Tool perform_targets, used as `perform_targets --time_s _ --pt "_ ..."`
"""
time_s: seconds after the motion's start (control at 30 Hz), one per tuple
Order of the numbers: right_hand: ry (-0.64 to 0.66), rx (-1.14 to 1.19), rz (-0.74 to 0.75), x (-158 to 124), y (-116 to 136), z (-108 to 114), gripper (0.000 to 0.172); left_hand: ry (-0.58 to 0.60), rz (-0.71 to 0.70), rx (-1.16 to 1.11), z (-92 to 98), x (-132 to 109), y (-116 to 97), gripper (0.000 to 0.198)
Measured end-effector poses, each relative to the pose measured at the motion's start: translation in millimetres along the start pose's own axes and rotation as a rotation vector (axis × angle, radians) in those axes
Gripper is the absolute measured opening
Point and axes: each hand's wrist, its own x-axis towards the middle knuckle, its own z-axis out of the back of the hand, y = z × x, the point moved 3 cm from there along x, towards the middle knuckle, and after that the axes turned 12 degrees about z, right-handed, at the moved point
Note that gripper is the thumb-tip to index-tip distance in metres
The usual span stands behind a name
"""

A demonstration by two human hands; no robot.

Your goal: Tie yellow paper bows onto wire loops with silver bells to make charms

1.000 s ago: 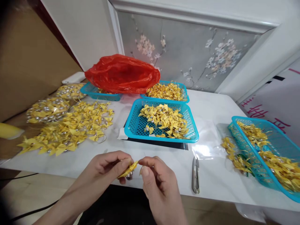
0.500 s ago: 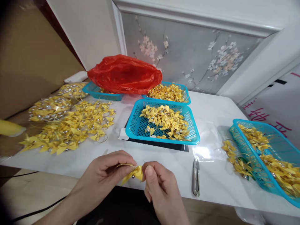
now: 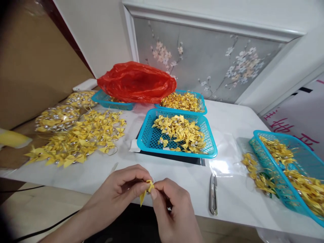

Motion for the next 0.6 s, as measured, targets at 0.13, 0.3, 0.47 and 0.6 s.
perform_targets --time_s 0.13,0.3,0.47,0.6 --pt "-0.100 -0.290 0.202 -6 1 -8 0.024 -0.102 -0.026 -0.051 0.3 1 3 0.016" --pt "-0.187 -0.524 0.423 -11 -1 -23 0.019 -0.279 -0.196 0.077 -5.2 2 4 0.019" --pt "-0.183 -0.318 0.418 -9 3 -15 0.014 -0.155 0.001 -0.407 -3.6 7 13 0.014" --pt "-0.280 -0.103 0.271 -5 1 -2 0.009 0.103 0.252 -1.042 -9.6 10 19 0.019"
